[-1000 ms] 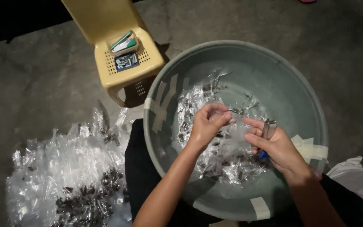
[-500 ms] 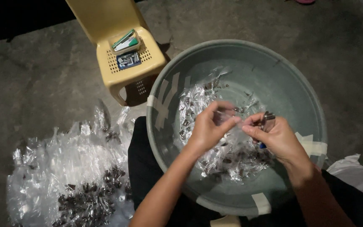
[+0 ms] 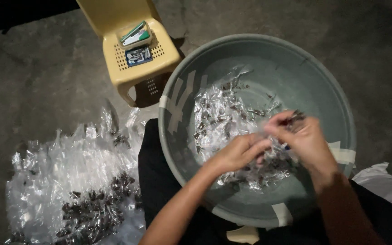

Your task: Stapling paper labels onto the tops of small plastic bags containing small components to seal them.

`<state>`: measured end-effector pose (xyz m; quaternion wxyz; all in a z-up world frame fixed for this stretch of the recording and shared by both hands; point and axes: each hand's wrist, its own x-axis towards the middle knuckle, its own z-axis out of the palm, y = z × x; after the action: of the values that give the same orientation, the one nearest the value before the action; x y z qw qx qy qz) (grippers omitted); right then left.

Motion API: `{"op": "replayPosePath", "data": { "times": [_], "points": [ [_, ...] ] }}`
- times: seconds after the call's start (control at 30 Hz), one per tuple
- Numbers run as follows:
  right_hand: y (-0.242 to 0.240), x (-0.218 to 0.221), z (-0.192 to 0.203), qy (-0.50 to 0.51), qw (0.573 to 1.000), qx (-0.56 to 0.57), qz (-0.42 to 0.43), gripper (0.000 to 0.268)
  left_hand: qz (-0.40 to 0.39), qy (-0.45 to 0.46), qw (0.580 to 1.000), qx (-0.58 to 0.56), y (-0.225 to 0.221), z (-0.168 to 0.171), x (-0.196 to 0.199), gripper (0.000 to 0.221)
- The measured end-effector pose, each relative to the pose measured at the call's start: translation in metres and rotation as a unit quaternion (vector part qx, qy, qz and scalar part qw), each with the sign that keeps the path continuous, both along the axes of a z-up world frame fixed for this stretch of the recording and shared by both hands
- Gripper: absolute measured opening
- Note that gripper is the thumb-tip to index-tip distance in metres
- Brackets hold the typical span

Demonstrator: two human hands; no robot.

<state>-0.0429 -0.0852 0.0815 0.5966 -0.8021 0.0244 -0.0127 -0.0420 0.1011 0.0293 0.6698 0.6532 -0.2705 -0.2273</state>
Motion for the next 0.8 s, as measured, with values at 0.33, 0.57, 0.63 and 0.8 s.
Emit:
{"op": "replayPosePath", "data": {
  "times": [0.33, 0.57, 0.63, 0.8],
  "points": [
    [0.017, 0.022, -0.057, 0.093, 0.895, 0.390, -0.197, 0.021, 0.089, 0.122, 0.986, -0.069, -0.007, -0.039, -0.009, 0.044],
    [0.036, 0.017, -0.069, 0.206, 0.870, 0.437, -0.095, 0.042, 0.191, -0.007, 0.967, 0.168, 0.019, -0.028, -0.021, 0.039],
    [0.045, 0.025, -0.054, 0.155, 0.901, 0.392, -0.102, 0.055, 0.170, -0.049, 0.968, 0.180, 0.019, -0.030, -0.017, 0.038],
    [0.031, 0.050, -0.114, 0.026, 0.980, 0.090, -0.174, 0.067, 0.090, 0.092, 0.992, -0.008, 0.007, -0.037, -0.039, 0.034]
  ]
}}
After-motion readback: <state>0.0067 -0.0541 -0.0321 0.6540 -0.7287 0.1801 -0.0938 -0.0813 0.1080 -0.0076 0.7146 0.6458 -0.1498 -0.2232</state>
